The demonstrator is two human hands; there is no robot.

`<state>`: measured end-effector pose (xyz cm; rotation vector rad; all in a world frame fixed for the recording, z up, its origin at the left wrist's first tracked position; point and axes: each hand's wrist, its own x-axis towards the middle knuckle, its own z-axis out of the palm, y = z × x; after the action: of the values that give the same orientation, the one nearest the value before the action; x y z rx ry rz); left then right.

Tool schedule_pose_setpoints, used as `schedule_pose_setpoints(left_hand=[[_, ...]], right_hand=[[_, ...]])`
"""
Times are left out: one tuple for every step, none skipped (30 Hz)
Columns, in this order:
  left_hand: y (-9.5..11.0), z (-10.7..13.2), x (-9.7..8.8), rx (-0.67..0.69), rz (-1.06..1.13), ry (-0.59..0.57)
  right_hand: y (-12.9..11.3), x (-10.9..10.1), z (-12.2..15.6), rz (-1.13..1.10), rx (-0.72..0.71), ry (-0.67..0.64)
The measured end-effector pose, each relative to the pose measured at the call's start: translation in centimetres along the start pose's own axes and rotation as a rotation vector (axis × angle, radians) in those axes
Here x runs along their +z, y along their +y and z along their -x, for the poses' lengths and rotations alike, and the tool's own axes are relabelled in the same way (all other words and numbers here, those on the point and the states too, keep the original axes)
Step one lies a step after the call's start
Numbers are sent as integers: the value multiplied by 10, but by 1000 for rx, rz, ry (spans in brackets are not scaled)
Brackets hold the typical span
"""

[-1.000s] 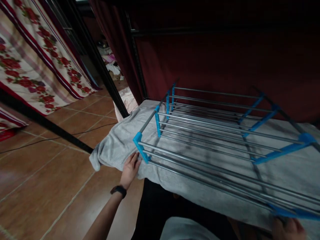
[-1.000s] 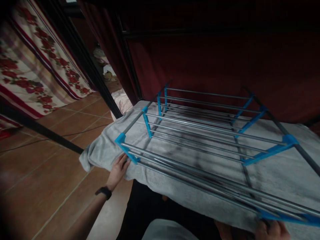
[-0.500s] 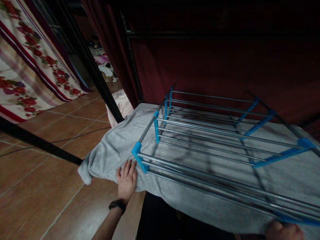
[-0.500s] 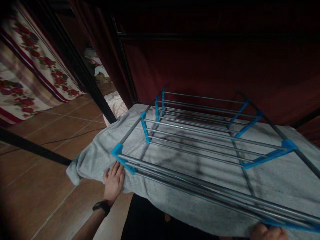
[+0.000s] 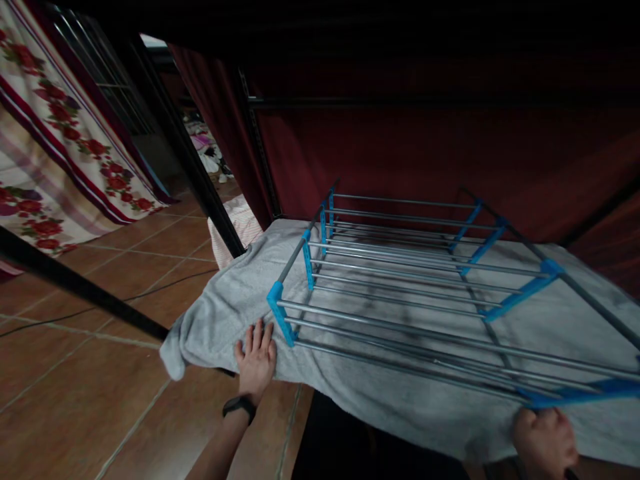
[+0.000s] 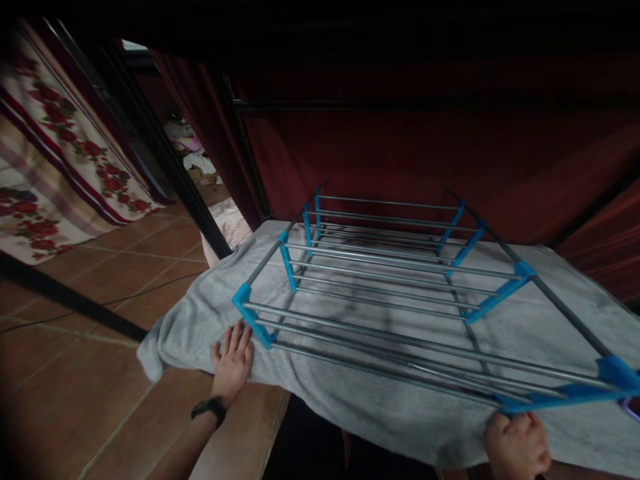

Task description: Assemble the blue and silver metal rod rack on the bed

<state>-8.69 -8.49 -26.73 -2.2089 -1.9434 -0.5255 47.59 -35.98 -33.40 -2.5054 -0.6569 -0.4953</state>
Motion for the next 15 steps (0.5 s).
schedule_pose_setpoints(left_hand=[[0, 0, 0, -13, -10, -4], [1, -1, 0, -23, -21, -12], [2, -1, 0, -30, -32, -23], [4, -2, -2, -35, -45, -36], [7, -2, -4, -42, -59, -50], [9, -2, -6, -53, -73, -67], [13, -2, -9, -66, -89, -86], [16, -2, -12, -80, -105, -102], [19, -1, -14, -91, -124, -113], [22, -1, -17, -97, -143, -118], [24, -1, -18, -99, -163, -120], [25, 0, -19, -99, -182, -119], [26, 0, -20, -98, -198, -119], [27, 0, -20, -98, -209, -120], [27, 0, -20, -96, -218, -122]], right_hand=[[-3, -1, 0, -9, 14, 16], [-5, -2, 1, -18, 26, 27], [-8, -3, 1, -25, 31, 30], [-11, -5, 2, -31, 32, 25], [-13, -8, 2, -35, 31, 13], [-14, -10, 3, -37, 34, -3], [-15, -11, 4, -37, 38, -21], [-15, -13, 4, -39, 41, -38], [-15, -13, 5, -45, 39, -56], [-14, -13, 6, -54, 31, -74], [-12, -13, 7, -65, 18, -92], [-10, -12, 8, -76, 3, -104], [-9, -12, 9, -84, -7, -106], [-8, -12, 10, -87, -13, -97], [-7, -13, 11, -86, -16, -79]])
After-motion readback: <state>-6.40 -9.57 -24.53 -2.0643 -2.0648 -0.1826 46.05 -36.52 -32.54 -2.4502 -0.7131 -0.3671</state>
